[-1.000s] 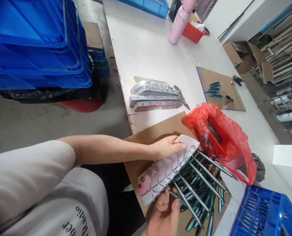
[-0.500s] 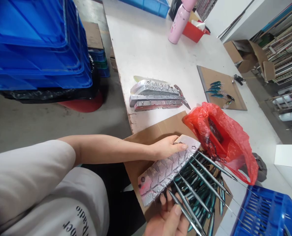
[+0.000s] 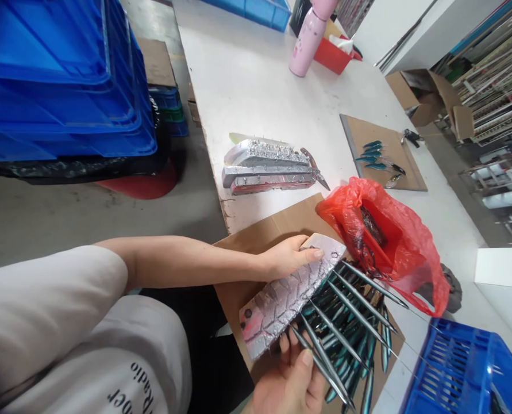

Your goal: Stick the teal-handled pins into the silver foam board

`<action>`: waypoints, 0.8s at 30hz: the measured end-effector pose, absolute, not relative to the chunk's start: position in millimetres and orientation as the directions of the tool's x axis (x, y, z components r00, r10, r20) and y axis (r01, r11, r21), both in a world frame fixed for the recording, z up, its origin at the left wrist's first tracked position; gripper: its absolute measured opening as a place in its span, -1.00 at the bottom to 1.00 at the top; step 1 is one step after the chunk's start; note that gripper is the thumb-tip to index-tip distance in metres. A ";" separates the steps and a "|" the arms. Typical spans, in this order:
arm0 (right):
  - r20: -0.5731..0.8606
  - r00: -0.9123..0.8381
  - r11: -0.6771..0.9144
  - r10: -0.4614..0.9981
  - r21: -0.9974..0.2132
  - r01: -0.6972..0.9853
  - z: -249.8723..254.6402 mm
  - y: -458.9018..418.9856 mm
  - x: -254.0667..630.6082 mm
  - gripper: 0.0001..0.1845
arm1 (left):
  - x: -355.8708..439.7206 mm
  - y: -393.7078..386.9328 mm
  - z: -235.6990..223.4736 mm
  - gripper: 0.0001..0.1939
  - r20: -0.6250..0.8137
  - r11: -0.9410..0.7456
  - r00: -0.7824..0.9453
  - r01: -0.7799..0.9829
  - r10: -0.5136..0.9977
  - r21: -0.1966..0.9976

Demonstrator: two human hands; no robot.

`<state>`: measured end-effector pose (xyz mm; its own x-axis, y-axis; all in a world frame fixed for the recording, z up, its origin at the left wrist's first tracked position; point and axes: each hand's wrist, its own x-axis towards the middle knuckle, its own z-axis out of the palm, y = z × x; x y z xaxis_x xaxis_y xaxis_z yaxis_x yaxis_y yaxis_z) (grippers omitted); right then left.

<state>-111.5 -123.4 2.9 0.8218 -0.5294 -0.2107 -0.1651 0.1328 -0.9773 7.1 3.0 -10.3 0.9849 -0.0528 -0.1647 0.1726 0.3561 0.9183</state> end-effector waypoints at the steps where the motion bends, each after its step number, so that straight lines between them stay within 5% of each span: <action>1: -0.206 0.825 0.133 -0.526 -0.978 -0.160 2.8 -122.5 -111.6 -0.81 | 7.1 2.9 -9.8 -0.49 -0.166 0.358 0.985 0.171 -0.046 0.918; 24: -0.234 0.837 0.310 -0.496 -0.947 -0.081 4.6 -125.6 -105.7 -0.78 | 6.9 3.7 -5.3 -0.54 -0.110 0.526 0.990 0.139 -0.086 0.839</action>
